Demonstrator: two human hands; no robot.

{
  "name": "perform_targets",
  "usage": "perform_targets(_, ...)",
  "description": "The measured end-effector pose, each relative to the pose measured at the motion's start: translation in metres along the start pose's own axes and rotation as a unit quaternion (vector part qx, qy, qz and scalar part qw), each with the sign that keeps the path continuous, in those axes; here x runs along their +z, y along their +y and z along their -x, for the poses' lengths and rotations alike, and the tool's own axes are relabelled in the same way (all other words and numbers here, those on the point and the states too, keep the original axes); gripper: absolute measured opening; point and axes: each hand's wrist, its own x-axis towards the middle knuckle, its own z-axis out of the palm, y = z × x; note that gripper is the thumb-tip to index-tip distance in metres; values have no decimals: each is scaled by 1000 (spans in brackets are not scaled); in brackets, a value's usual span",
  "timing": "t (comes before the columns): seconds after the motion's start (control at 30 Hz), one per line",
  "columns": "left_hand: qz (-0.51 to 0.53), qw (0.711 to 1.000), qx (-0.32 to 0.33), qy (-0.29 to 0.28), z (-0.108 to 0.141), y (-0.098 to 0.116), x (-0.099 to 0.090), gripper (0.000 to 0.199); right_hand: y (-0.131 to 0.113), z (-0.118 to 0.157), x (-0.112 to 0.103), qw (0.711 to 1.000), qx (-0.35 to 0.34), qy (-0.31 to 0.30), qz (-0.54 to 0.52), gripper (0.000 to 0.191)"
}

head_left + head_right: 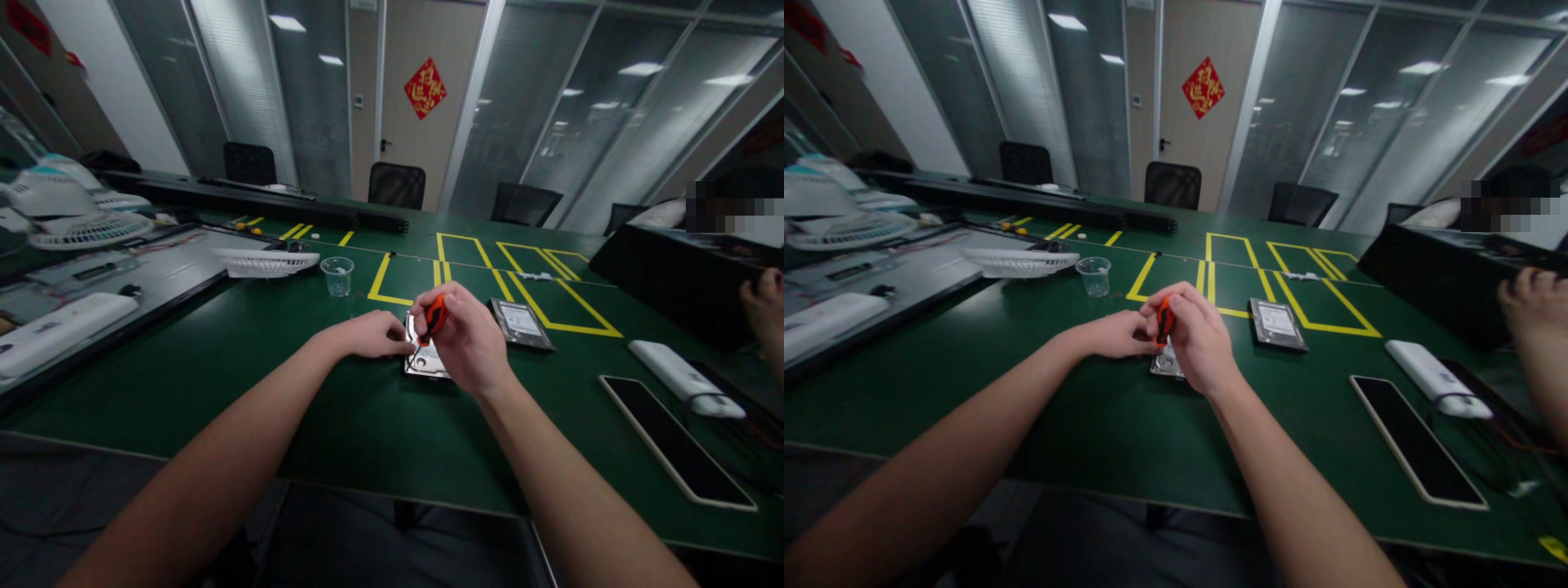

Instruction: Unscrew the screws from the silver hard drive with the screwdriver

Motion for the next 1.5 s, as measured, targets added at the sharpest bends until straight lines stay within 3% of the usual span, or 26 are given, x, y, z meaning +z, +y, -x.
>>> perform_targets(0.07, -12, 1000, -8, -7, -1, 0, 0, 43, 1, 1, 0, 1000, -2, 9, -2, 9)
perform_targets(0.2, -27, 1000, -5, -11, 0, 2, -1, 43, 3, 1, 0, 1000, -4, 17, -4, 17)
perform_targets(0.33, -23, 1000, -9, -17, 1, 3, -1, 43, 2, -1, 0, 1000, 3, 20, -1, 10)
perform_targets(0.5, -15, 1000, -7, -15, 0, 2, -1, 45, 2, -2, -2, 1000, -1, 0, -15, 31)
perform_targets(0.67, -21, 1000, -4, -10, -1, 0, 0, 45, 3, -1, -2, 1000, -13, 9, -5, 13)
perform_targets(0.93, -30, 999, 4, -20, 0, 3, -2, 42, 1, 0, -2, 1000, 6, -1, -29, 11)
perform_targets(1.07, -37, 999, 7, -19, 0, 3, -2, 43, -1, 0, -3, 999, 4, -18, -48, 27)
perform_targets(1.3, -26, 999, 16, -23, 0, -1, -2, 51, 1, 0, -4, 1000, -16, 9, -11, 9)
perform_targets(1.5, -23, 1000, 6, -20, 2, 2, -3, 47, 1, 0, -2, 1000, -5, 8, -11, 11)
